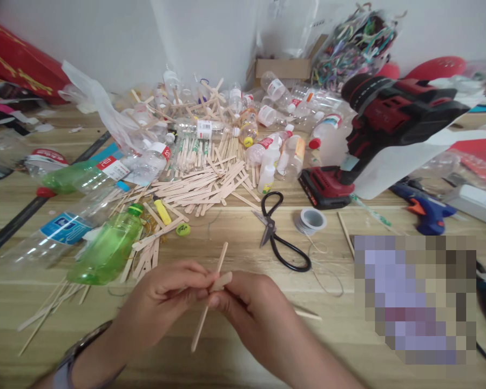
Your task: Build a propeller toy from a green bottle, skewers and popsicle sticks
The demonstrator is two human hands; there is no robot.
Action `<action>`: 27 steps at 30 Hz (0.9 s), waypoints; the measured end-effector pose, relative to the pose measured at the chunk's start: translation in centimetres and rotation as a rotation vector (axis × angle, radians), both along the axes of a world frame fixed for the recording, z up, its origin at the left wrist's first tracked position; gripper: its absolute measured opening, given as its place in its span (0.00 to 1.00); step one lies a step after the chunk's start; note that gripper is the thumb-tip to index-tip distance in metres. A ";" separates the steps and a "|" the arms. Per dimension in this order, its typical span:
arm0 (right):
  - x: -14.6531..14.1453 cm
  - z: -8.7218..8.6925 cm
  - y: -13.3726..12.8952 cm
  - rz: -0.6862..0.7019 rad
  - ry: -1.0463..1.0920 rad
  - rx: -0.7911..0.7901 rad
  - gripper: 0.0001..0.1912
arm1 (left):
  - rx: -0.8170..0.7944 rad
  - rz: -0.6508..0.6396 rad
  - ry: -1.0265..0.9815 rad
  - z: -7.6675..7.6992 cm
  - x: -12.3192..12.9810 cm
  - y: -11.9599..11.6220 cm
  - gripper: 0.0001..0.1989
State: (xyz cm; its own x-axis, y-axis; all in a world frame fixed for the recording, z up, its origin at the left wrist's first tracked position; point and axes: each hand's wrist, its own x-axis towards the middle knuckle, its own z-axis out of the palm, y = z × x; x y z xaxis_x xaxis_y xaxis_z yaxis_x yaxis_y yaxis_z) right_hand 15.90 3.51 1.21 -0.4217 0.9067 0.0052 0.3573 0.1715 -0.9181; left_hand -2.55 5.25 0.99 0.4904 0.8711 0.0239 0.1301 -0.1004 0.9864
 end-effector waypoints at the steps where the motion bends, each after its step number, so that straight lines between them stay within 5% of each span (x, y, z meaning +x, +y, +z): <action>1: 0.0 0.1 0.1 -0.003 0.003 0.031 0.16 | 0.001 0.013 0.006 0.0 -0.1 0.0 0.10; 10: 0.6 -0.5 0.3 -0.075 -0.194 0.303 0.09 | -0.109 0.190 0.076 -0.5 -0.7 0.3 0.07; 21: 0.6 -1.8 -0.5 -0.126 -0.314 0.621 0.10 | 0.176 0.206 0.012 0.1 -0.7 0.8 0.07; 27: 0.7 -1.8 -0.7 -0.110 -0.320 0.582 0.10 | 0.277 0.166 0.083 0.3 -0.8 0.8 0.07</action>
State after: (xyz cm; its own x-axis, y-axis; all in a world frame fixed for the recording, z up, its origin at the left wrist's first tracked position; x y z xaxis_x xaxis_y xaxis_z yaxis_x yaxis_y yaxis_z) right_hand 16.58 2.83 -0.63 -0.3893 0.8316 0.3960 0.6401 0.5534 -0.5329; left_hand -3.36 6.07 1.33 0.3527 0.9053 0.2367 0.2460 -0.3338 0.9100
